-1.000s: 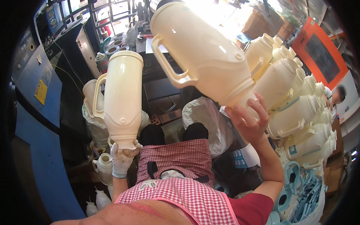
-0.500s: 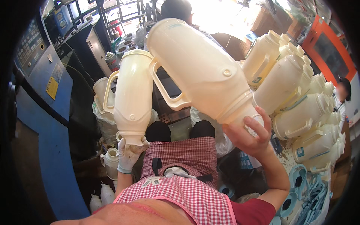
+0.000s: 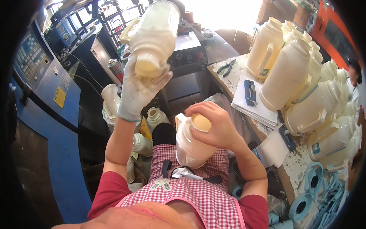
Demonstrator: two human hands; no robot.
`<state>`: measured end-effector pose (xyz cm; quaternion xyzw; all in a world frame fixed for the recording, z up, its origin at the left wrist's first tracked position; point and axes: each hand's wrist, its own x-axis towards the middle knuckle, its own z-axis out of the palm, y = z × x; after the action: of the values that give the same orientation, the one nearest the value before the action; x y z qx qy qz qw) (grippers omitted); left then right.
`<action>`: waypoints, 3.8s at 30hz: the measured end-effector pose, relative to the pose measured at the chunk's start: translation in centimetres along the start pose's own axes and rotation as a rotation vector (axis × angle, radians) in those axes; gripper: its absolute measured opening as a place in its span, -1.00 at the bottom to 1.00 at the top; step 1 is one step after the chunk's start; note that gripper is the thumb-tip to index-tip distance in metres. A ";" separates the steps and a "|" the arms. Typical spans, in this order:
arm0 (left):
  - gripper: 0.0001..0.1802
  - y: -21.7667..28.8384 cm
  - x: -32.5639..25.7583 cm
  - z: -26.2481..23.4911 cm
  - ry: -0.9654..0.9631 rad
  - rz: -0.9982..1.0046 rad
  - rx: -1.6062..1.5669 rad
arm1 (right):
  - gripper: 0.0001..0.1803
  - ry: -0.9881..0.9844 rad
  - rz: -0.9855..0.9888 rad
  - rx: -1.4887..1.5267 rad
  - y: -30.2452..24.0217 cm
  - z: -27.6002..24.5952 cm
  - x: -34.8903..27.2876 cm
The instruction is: The person repeatedly picks up white plastic containers, inserts a small white piece into the opening, and places a blue label on the side. They then attach a blue handle to the container and place it on a nearby stack. The process is repeated for multiple containers.
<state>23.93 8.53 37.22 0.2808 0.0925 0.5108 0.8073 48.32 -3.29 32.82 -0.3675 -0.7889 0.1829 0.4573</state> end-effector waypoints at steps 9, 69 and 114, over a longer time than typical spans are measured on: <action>-0.23 -4.2 17.6 7.5 0.054 0.121 0.017 | -0.70 -0.083 0.272 0.079 8.0 3.4 6.3; -0.67 -5.2 1.5 -1.1 -0.203 0.141 1.767 | -0.69 0.879 0.838 -0.865 -1.2 -15.7 -28.1; -0.52 -8.4 -11.4 -14.2 0.469 0.061 0.648 | -0.27 0.530 0.972 1.165 8.7 14.0 -2.8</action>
<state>18.94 0.99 19.34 0.3992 0.4223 0.5292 0.6183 40.82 1.00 18.53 -0.4034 -0.1836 0.6503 0.6170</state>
